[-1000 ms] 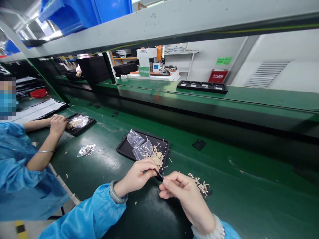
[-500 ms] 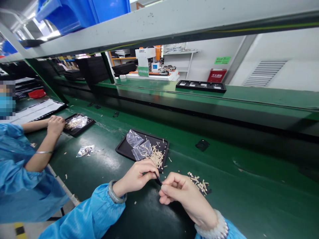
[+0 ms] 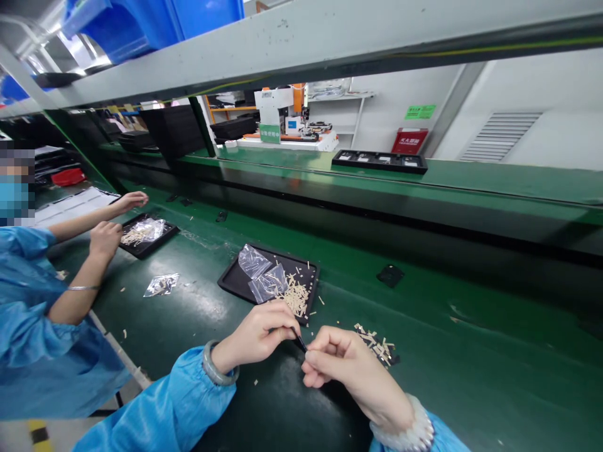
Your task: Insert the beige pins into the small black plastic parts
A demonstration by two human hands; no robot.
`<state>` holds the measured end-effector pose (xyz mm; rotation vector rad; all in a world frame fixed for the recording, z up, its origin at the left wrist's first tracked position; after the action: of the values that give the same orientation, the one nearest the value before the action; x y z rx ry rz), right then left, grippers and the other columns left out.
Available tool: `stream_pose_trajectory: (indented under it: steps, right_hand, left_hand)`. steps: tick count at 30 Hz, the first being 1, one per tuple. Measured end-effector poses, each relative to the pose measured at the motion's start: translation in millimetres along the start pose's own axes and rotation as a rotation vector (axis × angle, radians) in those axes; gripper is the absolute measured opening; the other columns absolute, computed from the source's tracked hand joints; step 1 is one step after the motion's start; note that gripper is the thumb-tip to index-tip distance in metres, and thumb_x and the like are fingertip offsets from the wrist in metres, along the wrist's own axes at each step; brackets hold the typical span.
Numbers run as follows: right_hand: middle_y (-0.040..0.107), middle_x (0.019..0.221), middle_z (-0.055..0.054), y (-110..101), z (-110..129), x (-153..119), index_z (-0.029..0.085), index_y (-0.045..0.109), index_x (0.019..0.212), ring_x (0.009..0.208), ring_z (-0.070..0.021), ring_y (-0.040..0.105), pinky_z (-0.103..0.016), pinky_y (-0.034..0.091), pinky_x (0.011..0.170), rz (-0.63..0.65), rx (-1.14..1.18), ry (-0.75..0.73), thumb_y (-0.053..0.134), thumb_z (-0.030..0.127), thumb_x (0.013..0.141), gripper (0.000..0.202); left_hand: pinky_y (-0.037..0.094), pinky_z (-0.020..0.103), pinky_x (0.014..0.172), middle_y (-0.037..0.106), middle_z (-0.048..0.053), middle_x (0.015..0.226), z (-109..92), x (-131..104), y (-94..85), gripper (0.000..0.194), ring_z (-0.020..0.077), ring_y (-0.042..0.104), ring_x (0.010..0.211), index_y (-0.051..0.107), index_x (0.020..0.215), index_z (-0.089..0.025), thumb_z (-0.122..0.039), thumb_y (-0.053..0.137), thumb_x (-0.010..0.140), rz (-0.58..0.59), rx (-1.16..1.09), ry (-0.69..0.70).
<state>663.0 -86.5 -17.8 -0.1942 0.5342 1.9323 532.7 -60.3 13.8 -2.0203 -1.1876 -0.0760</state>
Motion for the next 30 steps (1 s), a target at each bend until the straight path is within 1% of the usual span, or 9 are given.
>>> stream_pose_trajectory:
  steps: [13,24,30]
  right_hand:
    - [0.068,0.059,-0.001,-1.8,-1.3,-0.1,0.015,0.057,0.064,0.052,-0.0124,0.064,-0.022,0.047,0.052,-0.041,-0.022,-0.040,0.075,0.035,0.065,0.027]
    - [0.068,0.059,-0.001,-4.1,-2.9,2.1,0.015,0.056,0.063,0.053,-0.0119,0.064,-0.022,0.048,0.053,-0.054,-0.012,-0.010,0.076,0.035,0.064,0.028]
    - [0.068,0.059,-0.001,-4.2,-4.1,2.3,0.016,0.056,0.064,0.053,-0.0125,0.063,-0.024,0.047,0.054,-0.061,-0.028,-0.005,0.076,0.038,0.063,0.030]
  left_hand:
    - [0.044,0.026,0.071,0.062,0.005,0.076,-3.0,0.7,-0.9,0.022,0.0141,0.055,0.076,0.066,0.080,-0.015,-0.021,0.046,0.088,0.008,0.074,0.023]
    - [0.044,0.026,0.072,0.062,0.005,0.077,-3.2,0.2,0.9,0.022,0.0143,0.054,0.076,0.065,0.080,-0.015,-0.020,0.045,0.088,0.014,0.137,0.039]
    - [0.043,0.026,0.071,0.062,0.005,0.077,-4.6,0.4,0.3,0.023,0.0145,0.054,0.076,0.065,0.080,-0.016,-0.020,0.044,0.088,0.029,0.156,0.044]
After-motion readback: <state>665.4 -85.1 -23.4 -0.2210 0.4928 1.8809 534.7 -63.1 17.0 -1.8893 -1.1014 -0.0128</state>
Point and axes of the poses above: each hand's wrist, its own x-axis towards the middle knuckle, its own y-axis out of the palm, z = x × y, the point moved 6 cm from there along x, towards the middle knuckle
